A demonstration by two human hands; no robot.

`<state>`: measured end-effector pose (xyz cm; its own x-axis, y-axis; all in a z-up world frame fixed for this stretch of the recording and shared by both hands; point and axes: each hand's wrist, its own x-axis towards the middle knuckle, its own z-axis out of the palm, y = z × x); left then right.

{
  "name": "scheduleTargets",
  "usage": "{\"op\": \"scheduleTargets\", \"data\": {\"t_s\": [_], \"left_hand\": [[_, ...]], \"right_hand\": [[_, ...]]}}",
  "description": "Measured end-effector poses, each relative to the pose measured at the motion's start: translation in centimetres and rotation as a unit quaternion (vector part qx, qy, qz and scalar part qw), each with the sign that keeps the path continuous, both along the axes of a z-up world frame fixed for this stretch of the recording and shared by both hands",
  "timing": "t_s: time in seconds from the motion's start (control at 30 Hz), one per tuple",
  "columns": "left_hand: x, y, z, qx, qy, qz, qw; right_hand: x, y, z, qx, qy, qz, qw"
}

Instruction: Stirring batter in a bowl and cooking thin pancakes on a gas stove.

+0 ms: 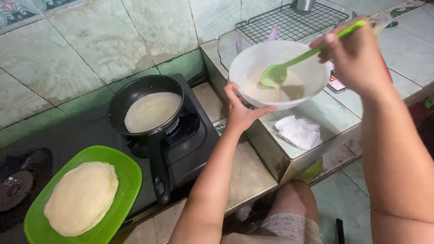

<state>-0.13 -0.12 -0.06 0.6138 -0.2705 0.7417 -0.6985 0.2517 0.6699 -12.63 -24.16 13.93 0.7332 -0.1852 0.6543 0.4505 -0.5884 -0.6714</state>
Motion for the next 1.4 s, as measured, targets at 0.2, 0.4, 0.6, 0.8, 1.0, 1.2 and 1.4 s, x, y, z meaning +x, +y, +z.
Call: {"op": "scheduleTargets", "data": {"t_s": [0.2,0.4,0.6,0.8,1.0,1.2,1.4], "left_hand": [[-0.3,0.1,0.3,0.012,0.032,-0.016,0.999],[0.1,0.0,0.0,0.002,-0.006,-0.007,1.000],[0.3,-0.2,-0.4,0.005,0.011,0.015,1.000],[0.0,0.1,-0.1,0.013,0.008,0.028,0.999],[-0.4,0.3,0.2,0.036,0.024,0.045,0.998],[-0.1,0.3,0.1,0.030,0.029,0.020,0.999],[0.0,0.2,0.0,0.028,0.014,0.048,0.998]], "right_hand": [[3.6,0.7,-3.0,-0.004,-0.036,0.077,0.996],[2.7,2.6,-1.3,-0.139,-0.005,-0.012,0.990],[1.1,4.1,2.2,-0.259,0.040,-0.162,0.951],[1.9,5.1,1.7,-0.178,-0.024,-0.186,0.966],[3.0,4.9,-1.9,0.030,-0.041,-0.171,0.984],[5.0,2.6,-6.9,0.224,-0.050,-0.111,0.967],[4.0,0.9,-6.0,0.201,-0.128,-0.072,0.969]]}}
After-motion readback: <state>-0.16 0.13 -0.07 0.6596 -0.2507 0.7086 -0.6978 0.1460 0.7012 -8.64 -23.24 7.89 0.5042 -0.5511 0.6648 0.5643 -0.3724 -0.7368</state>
